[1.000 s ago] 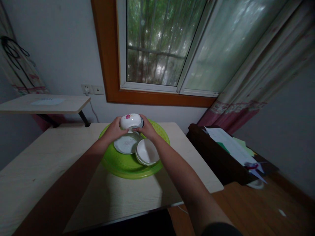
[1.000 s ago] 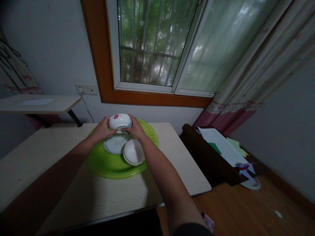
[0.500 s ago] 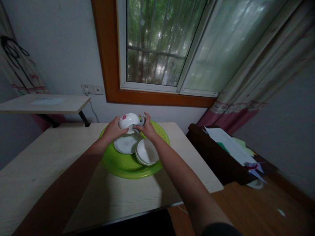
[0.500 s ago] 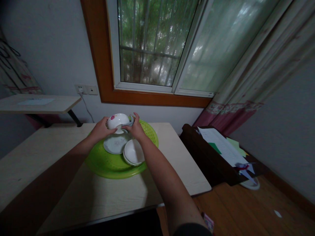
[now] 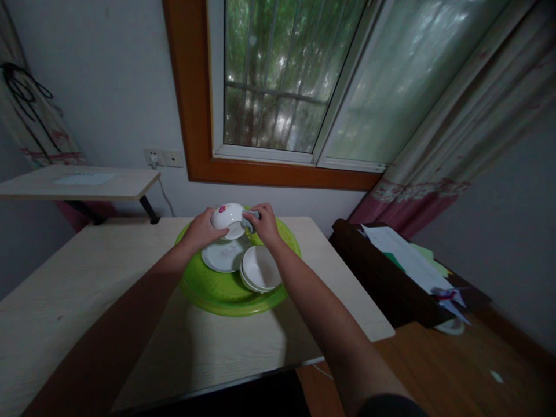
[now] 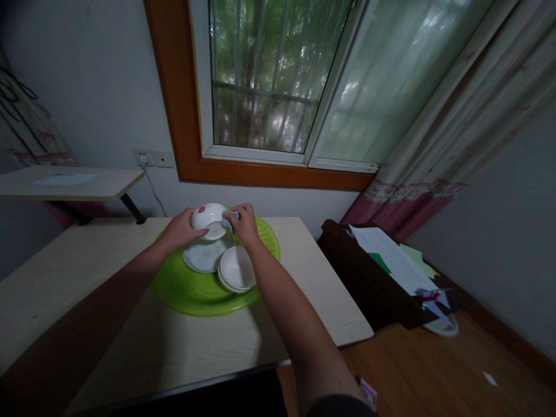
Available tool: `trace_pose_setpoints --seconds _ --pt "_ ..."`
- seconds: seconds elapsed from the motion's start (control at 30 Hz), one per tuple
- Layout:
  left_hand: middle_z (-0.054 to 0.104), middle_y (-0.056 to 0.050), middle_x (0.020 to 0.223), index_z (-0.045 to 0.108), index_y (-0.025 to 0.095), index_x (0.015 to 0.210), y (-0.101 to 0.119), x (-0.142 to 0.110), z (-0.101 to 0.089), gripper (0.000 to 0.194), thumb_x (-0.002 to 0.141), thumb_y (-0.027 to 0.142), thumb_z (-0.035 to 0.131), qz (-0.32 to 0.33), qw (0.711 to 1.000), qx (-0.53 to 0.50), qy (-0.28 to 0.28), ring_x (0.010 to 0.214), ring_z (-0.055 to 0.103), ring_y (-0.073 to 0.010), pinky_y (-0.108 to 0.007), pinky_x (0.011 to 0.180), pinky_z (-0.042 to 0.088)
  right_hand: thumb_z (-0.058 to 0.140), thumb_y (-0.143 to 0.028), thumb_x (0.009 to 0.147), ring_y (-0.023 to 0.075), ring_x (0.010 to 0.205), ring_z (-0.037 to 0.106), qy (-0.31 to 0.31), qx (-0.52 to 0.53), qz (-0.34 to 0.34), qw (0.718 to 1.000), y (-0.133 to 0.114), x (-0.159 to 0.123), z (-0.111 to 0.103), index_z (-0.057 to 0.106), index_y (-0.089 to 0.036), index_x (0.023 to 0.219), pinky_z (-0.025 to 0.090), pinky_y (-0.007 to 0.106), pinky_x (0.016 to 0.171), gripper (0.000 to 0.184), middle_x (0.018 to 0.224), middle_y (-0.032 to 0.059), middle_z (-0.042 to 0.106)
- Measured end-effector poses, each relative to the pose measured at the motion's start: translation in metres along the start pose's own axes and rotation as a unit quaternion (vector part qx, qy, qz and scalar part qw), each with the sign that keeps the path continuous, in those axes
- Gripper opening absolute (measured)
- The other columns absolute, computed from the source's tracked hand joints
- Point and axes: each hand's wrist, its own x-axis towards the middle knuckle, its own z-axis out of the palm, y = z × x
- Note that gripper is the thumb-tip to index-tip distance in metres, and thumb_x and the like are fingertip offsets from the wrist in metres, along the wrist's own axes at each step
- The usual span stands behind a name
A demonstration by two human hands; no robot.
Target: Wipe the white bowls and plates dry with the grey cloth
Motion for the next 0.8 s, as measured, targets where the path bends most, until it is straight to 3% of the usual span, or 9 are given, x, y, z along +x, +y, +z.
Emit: trace_pose_setpoints --seconds 0.13,0.23,0.4,0.6,0.8 --pt "0.069 -0.010 0.109 0.055 0.019 0.116 0.0029 -0.0011 -0.0012 0.058 0.069 0.048 0.074 0.003 1.000 0.009 -0.007 0.096 0.065 -0.0263 -0.033 0.078 0.047 0.078 -0.040 0.074 0.0208 0.097 0.056 0.035 0.015 0.032 0.999 0.0003 -0.0007 0.0012 0.056 -0.020 0.111 0.047 0.036 0.089 0.047 0.106 0.0061 0.058" --pt "0.069 -0.010 0.109 0.055 0.019 0.116 0.0050 -0.0017 -0.0013 0.059 0.068 0.048 0.074 0.004 1.000 0.019 -0.013 0.096 0.065 -0.0263 -0.033 0.078 0.047 0.082 -0.041 0.068 0.0202 0.097 0.053 0.094 0.002 0.061 0.994 0.0006 -0.0009 0.0024 0.047 -0.021 0.111 0.047 0.035 0.087 0.059 0.113 0.0079 0.053" --pt "0.068 -0.011 0.113 0.055 0.020 0.118 0.0072 -0.0032 -0.0005 0.062 0.067 0.048 0.075 0.021 0.999 0.028 -0.028 0.100 0.065 -0.0268 -0.033 0.080 0.047 0.081 -0.037 0.067 0.0193 0.091 0.049 0.126 -0.050 0.031 0.990 -0.0022 0.0011 0.0003 0.045 -0.023 0.089 0.044 0.033 0.085 0.044 0.099 0.0034 0.049" --pt "0.069 -0.011 0.115 0.056 0.019 0.118 0.0080 -0.0038 -0.0011 0.061 0.068 0.047 0.075 0.023 0.998 0.036 -0.036 0.101 0.065 -0.0268 -0.033 0.080 0.048 0.075 -0.043 0.076 0.0172 0.077 0.051 0.049 -0.052 0.026 0.997 -0.0031 0.0013 -0.0009 0.051 -0.022 0.076 0.041 0.029 0.073 0.032 0.080 -0.0018 0.053" --pt "0.069 -0.010 0.114 0.056 0.020 0.117 0.0059 -0.0026 0.0003 0.061 0.066 0.047 0.076 0.010 0.999 0.023 -0.029 0.100 0.066 -0.0271 -0.033 0.080 0.048 0.078 -0.041 0.077 0.0222 0.094 0.054 0.035 -0.114 -0.033 0.992 -0.0086 -0.0003 -0.0035 0.067 -0.021 0.081 0.041 0.037 0.090 0.024 0.089 0.0035 0.063"
